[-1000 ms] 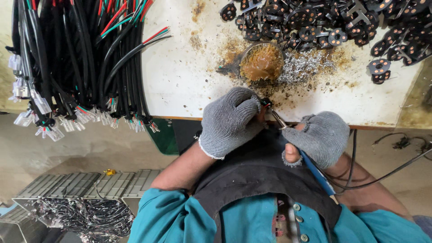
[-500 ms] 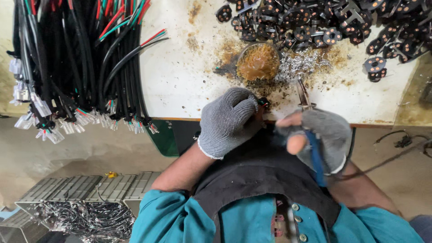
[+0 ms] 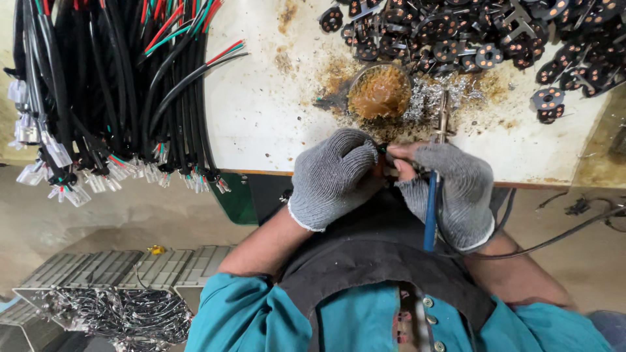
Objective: The person solders wire leads onto small black electrical components at a workbench. They dip stripped wire ends into a rosin pot, hold a wire against a component terminal, and touch it with a soldering iron, repeating the cycle and setting finished assemblies aside.
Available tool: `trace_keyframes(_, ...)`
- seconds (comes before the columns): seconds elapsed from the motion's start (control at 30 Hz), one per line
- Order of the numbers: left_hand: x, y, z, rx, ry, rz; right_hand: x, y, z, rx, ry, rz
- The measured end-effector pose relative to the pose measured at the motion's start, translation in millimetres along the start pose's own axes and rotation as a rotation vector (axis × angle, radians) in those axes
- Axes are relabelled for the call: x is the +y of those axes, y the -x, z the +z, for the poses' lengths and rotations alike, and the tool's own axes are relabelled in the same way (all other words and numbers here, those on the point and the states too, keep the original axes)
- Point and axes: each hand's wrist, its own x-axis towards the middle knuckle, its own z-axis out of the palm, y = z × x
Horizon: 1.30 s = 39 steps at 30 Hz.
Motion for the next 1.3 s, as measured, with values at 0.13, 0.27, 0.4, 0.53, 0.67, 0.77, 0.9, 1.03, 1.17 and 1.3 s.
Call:
trace_keyframes(0.13,3,0,0,0.035,-0.019,0.005,0,4,-5,0.113,-0.092,-0.016)
trace_keyframes(0.27,5,3,-4,0.016,-0.027,-0.007,1,8,-2,0.13,-0.227,-0.055)
trace_keyframes(0.4,1,10,2,0.018,-0.037,-0.003,2,4,3,0.049,-0.091,-0.163)
trace_keyframes(0.53,1,10,7,0.033,-0.021,0.012,-1,4,0,0.01,0.015,-0.059)
trace_keyframes(0.67,25,3,-7,0.086,-0.019,-0.064,3,9,0,0.021,0.084,-0.066)
trace_keyframes(0.77,37,8,-35,-0.034,-0.005,-0.219,10,11,0,0.054,0.03,-0.126)
trace_keyframes(0.9,18,21,-77,-0.333,0.042,-0.216,11,17,-7,0.098,-0.008,-0.151)
trace_keyframes(1.03,50,-5,-110,-0.23,0.028,-0.121,-4,23,-13,0.288,-0.325,-0.07)
trace_keyframes(1.17,133,-81,-148,0.153,-0.525,0.179,-13,30,-14,0.476,-0.477,-0.413)
trace_keyframes(1.3,158,-104,-151,0.116,-0.564,0.301,-18,49,-32,0.392,-0.152,-0.307)
